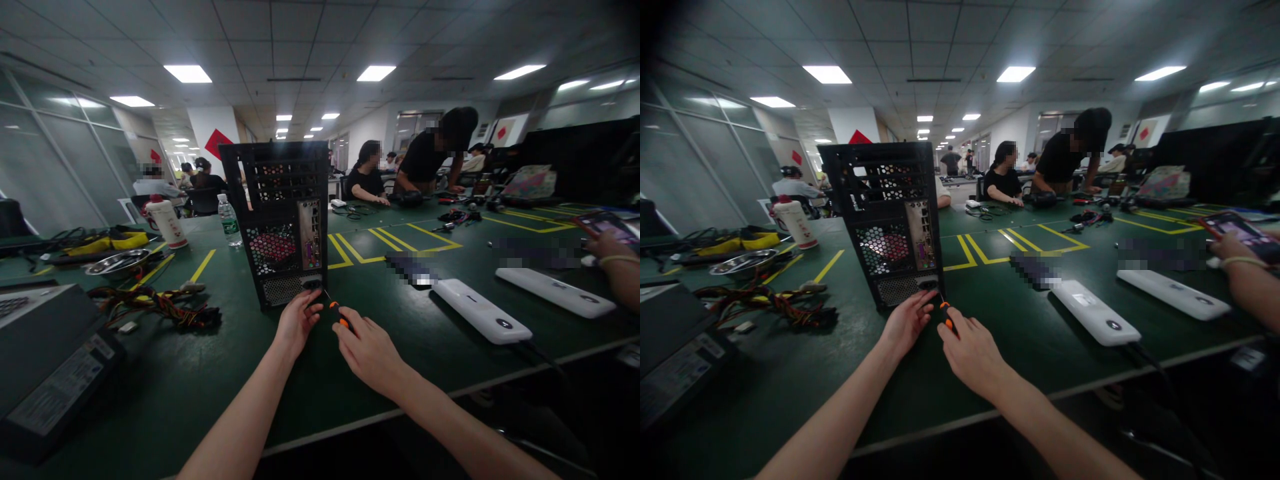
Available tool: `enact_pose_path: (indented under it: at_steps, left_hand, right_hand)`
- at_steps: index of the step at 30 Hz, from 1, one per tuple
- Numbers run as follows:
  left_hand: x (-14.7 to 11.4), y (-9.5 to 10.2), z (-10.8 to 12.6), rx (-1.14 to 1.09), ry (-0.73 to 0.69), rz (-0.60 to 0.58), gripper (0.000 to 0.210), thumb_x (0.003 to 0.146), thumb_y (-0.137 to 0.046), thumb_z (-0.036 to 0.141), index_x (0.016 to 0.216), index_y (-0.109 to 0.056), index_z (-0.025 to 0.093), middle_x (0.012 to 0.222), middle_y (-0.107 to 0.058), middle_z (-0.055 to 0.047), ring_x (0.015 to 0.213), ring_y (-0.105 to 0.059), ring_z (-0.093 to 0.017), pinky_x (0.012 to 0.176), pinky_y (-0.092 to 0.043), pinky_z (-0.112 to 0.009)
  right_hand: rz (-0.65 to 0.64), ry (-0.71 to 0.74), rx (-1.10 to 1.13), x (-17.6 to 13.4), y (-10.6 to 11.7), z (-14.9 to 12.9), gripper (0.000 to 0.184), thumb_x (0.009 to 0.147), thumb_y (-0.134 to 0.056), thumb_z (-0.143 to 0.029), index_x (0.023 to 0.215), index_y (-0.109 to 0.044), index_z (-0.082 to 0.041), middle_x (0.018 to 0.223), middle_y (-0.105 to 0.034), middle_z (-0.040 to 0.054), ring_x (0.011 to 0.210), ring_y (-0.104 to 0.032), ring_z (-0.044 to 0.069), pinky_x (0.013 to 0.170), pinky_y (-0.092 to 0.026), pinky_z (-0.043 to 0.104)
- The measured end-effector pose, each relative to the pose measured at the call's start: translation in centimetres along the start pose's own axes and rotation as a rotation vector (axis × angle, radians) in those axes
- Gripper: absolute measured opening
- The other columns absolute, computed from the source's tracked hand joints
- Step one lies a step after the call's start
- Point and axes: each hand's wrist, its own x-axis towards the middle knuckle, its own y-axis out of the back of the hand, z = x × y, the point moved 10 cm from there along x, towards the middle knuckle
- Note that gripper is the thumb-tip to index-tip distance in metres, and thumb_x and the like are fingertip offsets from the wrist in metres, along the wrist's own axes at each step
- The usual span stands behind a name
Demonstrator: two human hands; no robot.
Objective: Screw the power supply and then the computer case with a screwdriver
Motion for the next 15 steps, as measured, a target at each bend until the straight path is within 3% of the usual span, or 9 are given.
enact_pose_path:
  at_steps: [7,15]
  left_hand:
    - [0.1,-0.1,0.0,0.008,0.008,-0.024,0.021,0.075,-0.048,0.014,0.095,-0.046,0.015,0.113,-0.056,-0.013,0.060,-0.059,-0.008,0.048,-0.045,-0.016]
    - [-0.1,-0.4,-0.1,0.038,-0.002,-0.043,0.021,0.075,-0.048,0.016,0.095,-0.044,0.016,0.110,-0.057,-0.014,0.060,-0.059,-0.008,0.047,-0.044,-0.016]
  right_hand:
    - [-0.061,0.044,-0.034,-0.1,-0.5,-0.5,0.021,0.077,-0.043,-0.012,0.092,-0.057,-0.017,0.112,-0.049,0.0146,0.077,-0.055,0.017,0.069,-0.045,0.032]
    - [0.059,-0.059,-0.030,-0.2,-0.1,0.9,0.021,0.084,-0.040,-0.019,0.101,-0.052,-0.015,0.099,-0.055,0.0108,0.082,-0.057,0.016,0.069,-0.046,0.027]
